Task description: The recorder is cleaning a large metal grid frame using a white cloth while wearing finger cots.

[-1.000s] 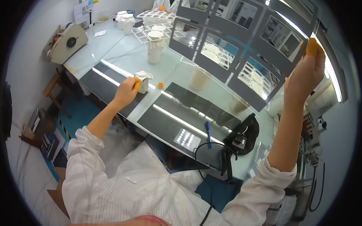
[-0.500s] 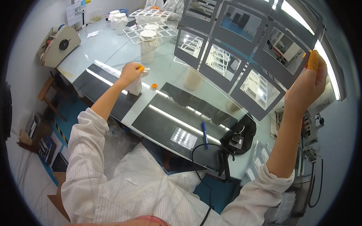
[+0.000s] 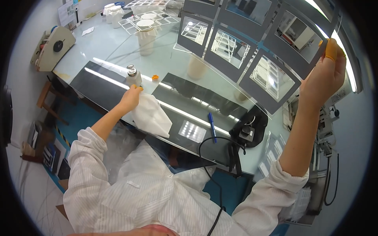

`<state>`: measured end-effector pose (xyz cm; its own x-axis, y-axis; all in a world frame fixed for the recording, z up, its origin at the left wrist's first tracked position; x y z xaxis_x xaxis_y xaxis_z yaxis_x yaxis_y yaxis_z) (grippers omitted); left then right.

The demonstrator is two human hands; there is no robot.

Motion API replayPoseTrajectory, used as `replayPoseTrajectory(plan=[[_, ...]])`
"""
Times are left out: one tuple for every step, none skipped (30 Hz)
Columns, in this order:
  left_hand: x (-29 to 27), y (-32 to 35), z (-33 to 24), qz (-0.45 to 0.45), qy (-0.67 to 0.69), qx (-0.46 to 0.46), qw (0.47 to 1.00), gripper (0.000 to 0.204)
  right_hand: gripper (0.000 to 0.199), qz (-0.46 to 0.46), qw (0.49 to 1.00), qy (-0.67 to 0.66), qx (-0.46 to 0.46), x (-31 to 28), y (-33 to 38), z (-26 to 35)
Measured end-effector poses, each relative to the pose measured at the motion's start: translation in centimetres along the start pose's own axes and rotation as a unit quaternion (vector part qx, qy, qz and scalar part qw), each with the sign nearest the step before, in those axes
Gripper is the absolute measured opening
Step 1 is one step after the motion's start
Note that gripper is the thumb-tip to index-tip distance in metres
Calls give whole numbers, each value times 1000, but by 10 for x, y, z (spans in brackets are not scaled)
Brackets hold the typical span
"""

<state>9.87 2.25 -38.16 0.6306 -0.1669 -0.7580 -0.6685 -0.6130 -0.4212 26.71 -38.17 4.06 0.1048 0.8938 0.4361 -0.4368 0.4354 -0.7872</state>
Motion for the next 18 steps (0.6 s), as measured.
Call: replayPoseTrajectory(plan=[[-7,9,-9,-48,-61,46,996,19,20,0,1000,0,-4,0,2,1],[-14,16,-18,-97,-122,91,984,20,19,-1,1000,-1,-7,1,4,1],[-17,18,-26,-97,-119,93,984,20,19,-1,1000,0,-10,0,3,4],[-17,24,-47,-60,-48,145,986,24,20,-8,1000,0,-7,-3,2,4],[-19,30,-69,-24,23,196,980,30,20,-15,1000,0,-4,-4,2,4],[-24,38,-87,5,36,258,966,32,20,-14,1000,-5,0,-2,3,4],[-22,42,-87,3,31,253,967,32,21,-14,1000,-5,9,0,4,3],[-21,50,-88,-22,22,275,961,32,22,-14,1000,-5,17,2,6,1],[-19,52,-94,-48,21,303,951,31,22,-16,1000,-5,12,-1,3,5],[-19,51,-98,-70,22,316,946,22,22,-15,1000,4,5,-3,0,10],[-14,48,-98,-73,26,320,944,22,22,-15,1000,12,-4,-5,-2,15],[-13,45,-92,-69,32,307,949,20,22,-14,1000,9,-2,-3,-1,13],[-13,44,-86,-66,38,293,953,17,21,-13,1000,8,0,-2,1,11],[-14,46,-81,-67,36,292,953,17,20,-13,1000,8,1,-1,2,9],[-17,39,-75,-60,74,239,966,15,20,-14,1000,7,-2,-2,2,8],[-20,33,-70,-52,112,185,975,14,20,-11,1000,-2,0,-2,1,6],[-25,29,-71,-54,112,186,975,14,19,-8,1000,-11,2,-1,1,5],[-27,21,-61,-17,165,92,982,14,19,-8,1000,-11,2,-2,-1,5]])
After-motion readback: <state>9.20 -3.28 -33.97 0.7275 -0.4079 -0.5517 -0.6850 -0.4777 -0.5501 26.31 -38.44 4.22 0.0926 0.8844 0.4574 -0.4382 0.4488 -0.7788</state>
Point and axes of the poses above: each hand's wrist, its own y-axis away from the middle knuckle, its own x-axis out of the palm, z = x × y, the point moved 9 cm from there along -y, towards the middle knuckle, and after that the axes turned 15 degrees about -z, right-handed, at the moved point
